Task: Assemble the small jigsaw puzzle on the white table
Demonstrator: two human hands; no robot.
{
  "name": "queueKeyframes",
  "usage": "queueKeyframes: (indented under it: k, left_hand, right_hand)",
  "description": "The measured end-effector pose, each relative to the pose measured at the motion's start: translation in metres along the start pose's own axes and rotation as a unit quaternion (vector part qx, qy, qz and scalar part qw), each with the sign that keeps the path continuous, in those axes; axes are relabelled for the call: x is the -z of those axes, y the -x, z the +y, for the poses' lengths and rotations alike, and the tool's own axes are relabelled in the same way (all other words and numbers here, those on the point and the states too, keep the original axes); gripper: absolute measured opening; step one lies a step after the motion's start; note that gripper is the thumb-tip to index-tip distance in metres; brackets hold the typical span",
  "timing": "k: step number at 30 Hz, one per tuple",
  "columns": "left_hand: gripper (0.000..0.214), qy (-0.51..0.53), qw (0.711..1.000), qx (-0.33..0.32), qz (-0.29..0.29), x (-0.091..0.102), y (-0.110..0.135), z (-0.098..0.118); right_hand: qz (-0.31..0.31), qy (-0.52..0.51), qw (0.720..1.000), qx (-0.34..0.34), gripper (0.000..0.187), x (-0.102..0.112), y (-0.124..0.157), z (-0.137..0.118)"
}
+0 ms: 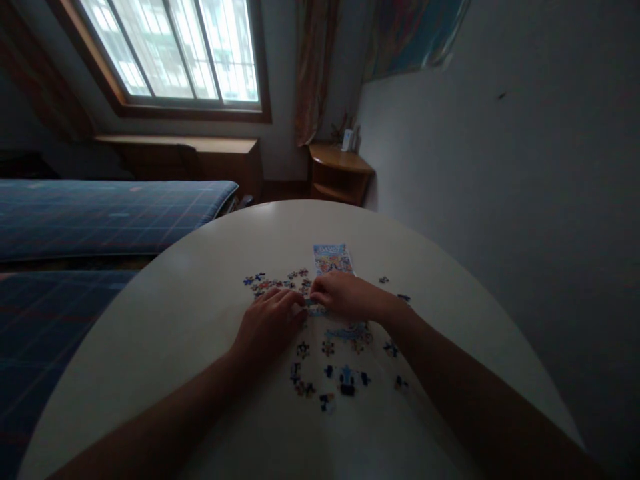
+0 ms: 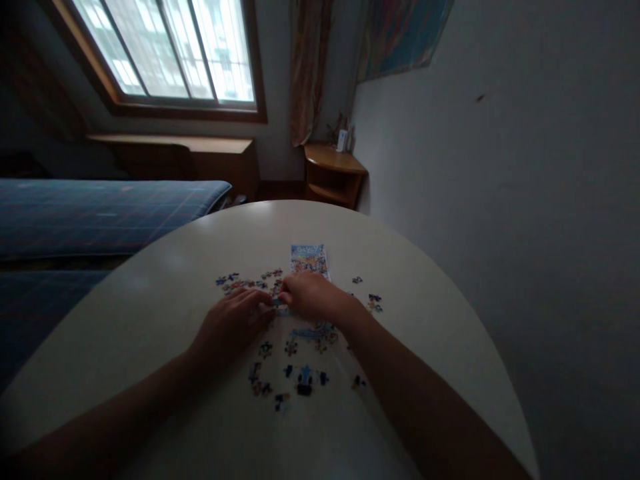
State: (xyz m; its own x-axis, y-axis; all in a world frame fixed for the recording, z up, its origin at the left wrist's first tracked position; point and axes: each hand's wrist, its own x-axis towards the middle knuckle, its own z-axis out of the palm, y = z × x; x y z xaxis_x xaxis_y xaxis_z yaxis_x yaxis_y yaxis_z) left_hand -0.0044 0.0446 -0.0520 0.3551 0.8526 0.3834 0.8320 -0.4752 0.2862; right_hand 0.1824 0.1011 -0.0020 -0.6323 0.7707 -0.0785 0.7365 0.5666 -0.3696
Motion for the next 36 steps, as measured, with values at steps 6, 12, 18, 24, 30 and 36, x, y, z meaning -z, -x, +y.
queueKeyframes:
  k: [6,12,18,24,30,36]
  left_hand:
    - [0.007,0.005,1.0,-0.002,0.016,0.001,0.0,0.0]
    - [0.01,0.0,0.999,-0.031,0.012,0.0,0.001,-0.001]
    - [0.017,0.007,0.998,-0.059,0.029,-0.002,0.001,-0.002]
    - [0.015,-0.004,0.998,-0.059,0.008,-0.001,0.002,-0.002]
    - [0.015,-0.007,0.999,-0.054,0.005,0.0,0.001,0.0]
    - [0.014,-0.011,0.999,-0.051,0.011,-0.001,0.002,0.0]
  right_hand:
    - [-0.023,-0.002,1.0,0.002,0.017,0.0,-0.003,-0.001]
    - [-0.014,0.002,1.0,-0.006,0.016,-0.003,-0.006,-0.002]
    - [-0.008,-0.009,1.0,0.001,0.014,-0.006,-0.006,0.002]
    - [0.003,-0.021,1.0,0.012,0.016,-0.003,-0.002,0.002]
    - [0.073,0.023,0.997,0.023,0.015,0.003,0.025,-0.004]
    - [0.104,0.064,0.992,0.022,0.016,-0.017,0.043,-0.002]
